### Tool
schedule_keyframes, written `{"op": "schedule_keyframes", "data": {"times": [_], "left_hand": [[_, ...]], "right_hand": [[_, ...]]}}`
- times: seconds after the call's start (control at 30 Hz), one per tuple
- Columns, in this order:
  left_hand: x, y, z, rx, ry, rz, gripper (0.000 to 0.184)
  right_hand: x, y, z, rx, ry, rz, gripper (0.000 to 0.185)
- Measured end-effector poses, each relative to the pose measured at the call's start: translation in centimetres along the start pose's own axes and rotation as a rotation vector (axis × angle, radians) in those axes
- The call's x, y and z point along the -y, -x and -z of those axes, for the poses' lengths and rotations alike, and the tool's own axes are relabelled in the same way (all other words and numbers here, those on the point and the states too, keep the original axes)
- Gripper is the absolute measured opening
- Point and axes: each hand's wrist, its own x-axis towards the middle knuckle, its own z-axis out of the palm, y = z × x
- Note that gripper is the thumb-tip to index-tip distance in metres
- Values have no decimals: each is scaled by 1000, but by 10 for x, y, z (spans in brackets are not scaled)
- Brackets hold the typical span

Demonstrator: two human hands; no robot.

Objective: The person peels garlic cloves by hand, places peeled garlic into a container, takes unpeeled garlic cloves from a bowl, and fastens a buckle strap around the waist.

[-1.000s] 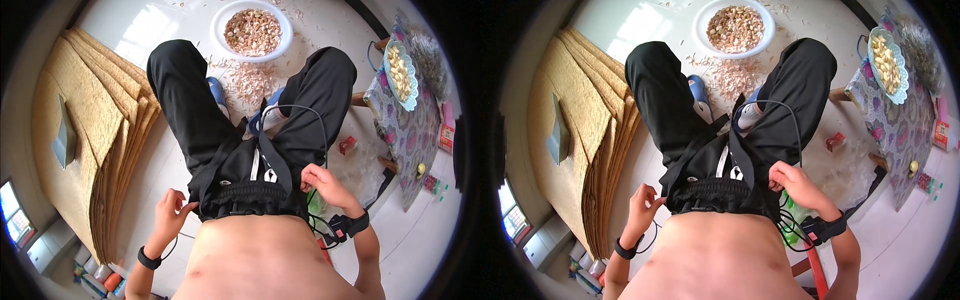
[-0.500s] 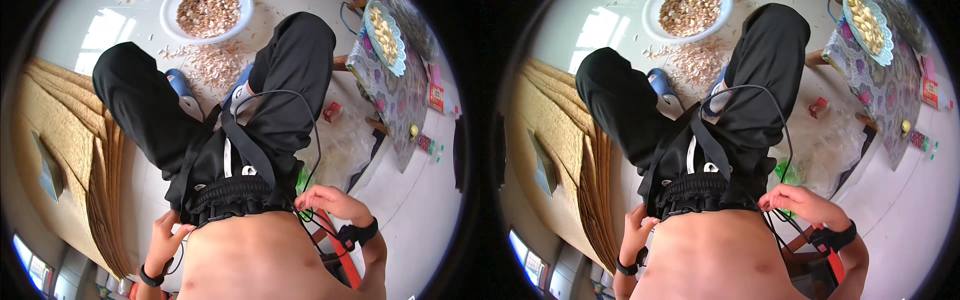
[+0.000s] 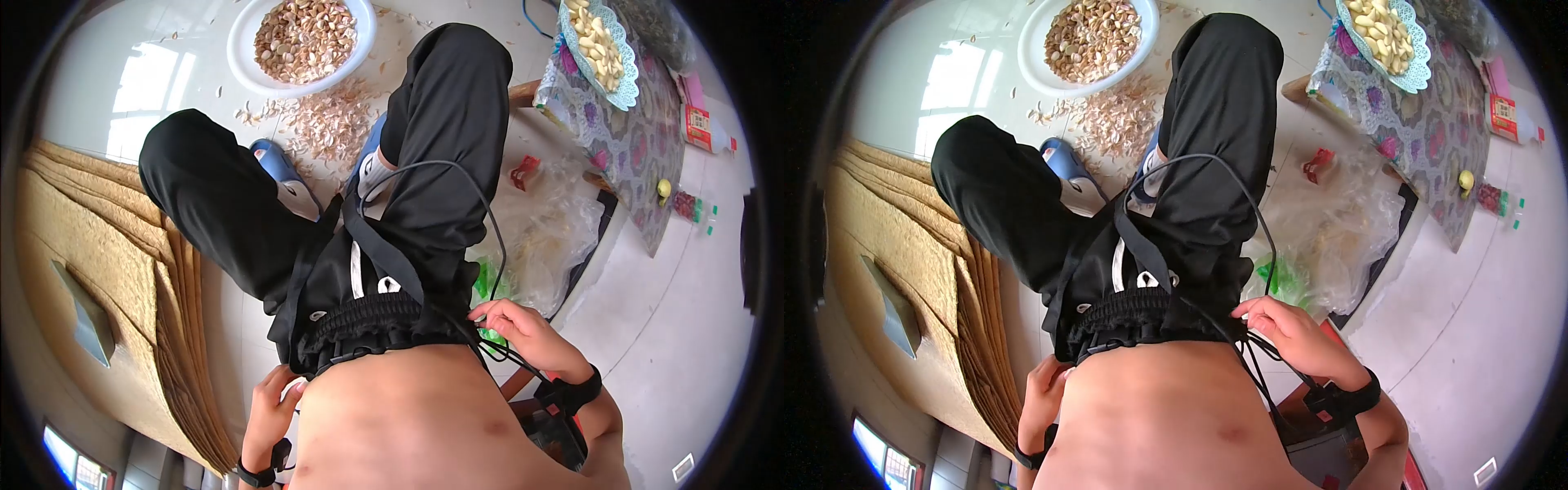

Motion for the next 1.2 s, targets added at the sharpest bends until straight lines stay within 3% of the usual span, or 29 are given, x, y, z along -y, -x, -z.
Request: {"op": "schedule_keyframes", "data": {"times": [0.03,0.17,0.27,0.37,0.53,0.67,0.8,0.9,1.0,1.1,1.2], "left_hand": [[-1,0,-1,-25,29,-2,16],[-13,-3,1,-92,26,43,13],[-16,-6,5,-120,47,30,13],[-20,-2,12,-72,120,94,17],[-10,6,10,-54,325,144,25],[-10,-1,18,13,247,135,23],[10,-15,13,47,207,103,20],[24,-19,3,9,328,90,22],[39,-20,-3,-44,133,-75,25],[8,-13,13,74,5,-50,25],[15,-12,11,129,205,131,26]], "right_hand": [[-1,-1,1,-29,-5,30,10],[26,10,8,178,-152,-213,13],[24,15,2,57,-17,-156,12],[4,27,-11,28,-132,-40,11],[13,18,-18,-86,-52,-26,11],[34,10,-15,-46,-50,-164,14],[24,7,-13,-9,28,-140,19],[17,3,-11,28,-28,-190,19],[15,-4,-10,37,-36,-141,18],[7,-9,-4,105,-142,-91,16],[-4,-18,0,188,-294,-60,16]]}}
